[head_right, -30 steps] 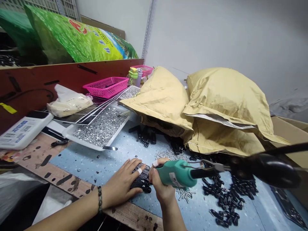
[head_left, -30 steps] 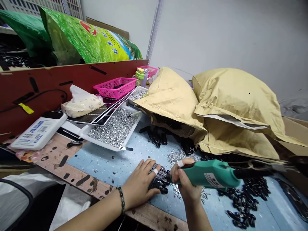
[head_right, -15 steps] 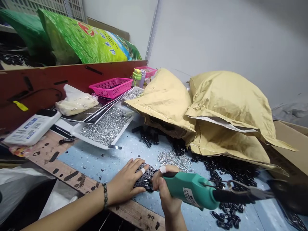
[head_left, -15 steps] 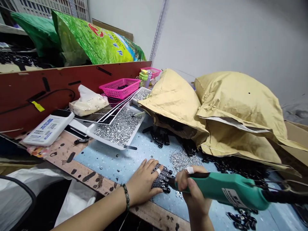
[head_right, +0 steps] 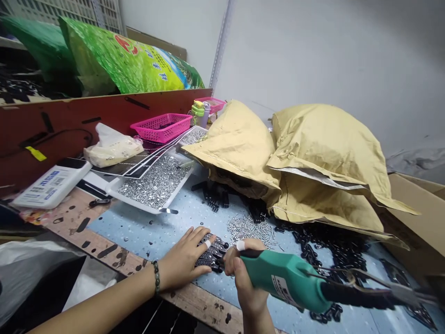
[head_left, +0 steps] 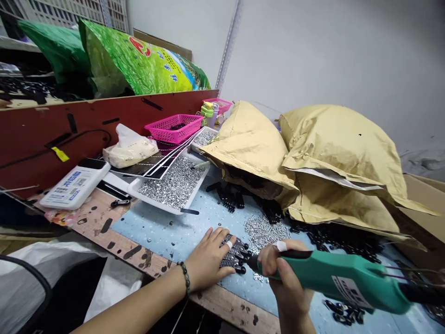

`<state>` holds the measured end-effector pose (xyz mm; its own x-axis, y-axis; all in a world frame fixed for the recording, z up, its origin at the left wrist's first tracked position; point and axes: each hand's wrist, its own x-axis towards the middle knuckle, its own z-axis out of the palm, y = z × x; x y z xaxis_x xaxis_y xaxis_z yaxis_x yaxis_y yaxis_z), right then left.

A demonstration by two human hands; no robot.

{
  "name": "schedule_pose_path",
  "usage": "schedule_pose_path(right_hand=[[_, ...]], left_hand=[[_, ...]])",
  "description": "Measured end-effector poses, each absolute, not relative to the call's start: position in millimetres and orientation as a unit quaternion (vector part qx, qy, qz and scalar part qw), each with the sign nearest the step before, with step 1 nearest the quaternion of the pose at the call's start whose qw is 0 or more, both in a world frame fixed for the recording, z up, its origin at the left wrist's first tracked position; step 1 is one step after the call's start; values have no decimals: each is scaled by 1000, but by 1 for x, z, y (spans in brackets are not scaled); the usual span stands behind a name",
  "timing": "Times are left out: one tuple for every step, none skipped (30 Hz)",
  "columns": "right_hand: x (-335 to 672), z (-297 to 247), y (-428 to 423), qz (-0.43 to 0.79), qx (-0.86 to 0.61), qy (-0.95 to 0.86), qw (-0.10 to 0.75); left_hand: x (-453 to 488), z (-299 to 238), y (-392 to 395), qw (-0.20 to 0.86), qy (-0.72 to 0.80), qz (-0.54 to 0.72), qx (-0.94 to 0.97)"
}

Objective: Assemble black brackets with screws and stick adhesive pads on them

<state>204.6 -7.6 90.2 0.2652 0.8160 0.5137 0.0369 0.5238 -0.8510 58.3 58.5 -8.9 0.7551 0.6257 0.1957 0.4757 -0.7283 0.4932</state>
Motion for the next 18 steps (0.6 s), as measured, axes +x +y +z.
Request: schedule_pose_path(right_hand=[[206,90,-9,284,-402,-537,685],[207,89,-9,288,-404,-537,682],[207,88,-9,294,-406,-536,679],[207,85,-8,303,-409,-535,675],[207,83,-7,314,-413,-532,669],[206,80,-6,326,-420,-525,664],[204,78,-4,338,-428,-515,661],[202,75,-3,350,-435,-501,661],[199,73,-1,361,-441,-487,662],[196,71,1,371,-445,-476,662],[193,69,2,378,-447,-469,661],[190,68,3,385,-445,-468,659],[189,68,3,389,-441,-471,657],[189,70,1,388,-436,-479,656],[191,73,-2,378,-430,-486,660],[195,77,-8,356,-424,-489,674],[202,83,-17,320,-417,-485,699],[210,90,-28,271,-412,-474,730]], left_hand=[[58,-9,59,213,302,177,912],[58,-9,59,213,302,175,913],[58,-9,59,212,303,171,913],[58,-9,59,210,304,169,914],[58,-9,59,208,303,168,914],[58,-9,59,208,303,169,915],[58,-9,59,208,302,170,915],[59,-9,59,208,302,172,914],[59,-9,59,208,304,174,913],[59,-9,59,208,305,176,912],[59,-8,59,210,307,175,912],[59,-8,59,213,309,173,911],[59,-7,59,217,309,168,910],[59,-7,59,222,310,163,910],[59,-6,59,226,309,156,910],[59,-5,59,229,310,151,911],[59,-4,59,230,310,145,911],[59,-3,59,232,311,141,911]])
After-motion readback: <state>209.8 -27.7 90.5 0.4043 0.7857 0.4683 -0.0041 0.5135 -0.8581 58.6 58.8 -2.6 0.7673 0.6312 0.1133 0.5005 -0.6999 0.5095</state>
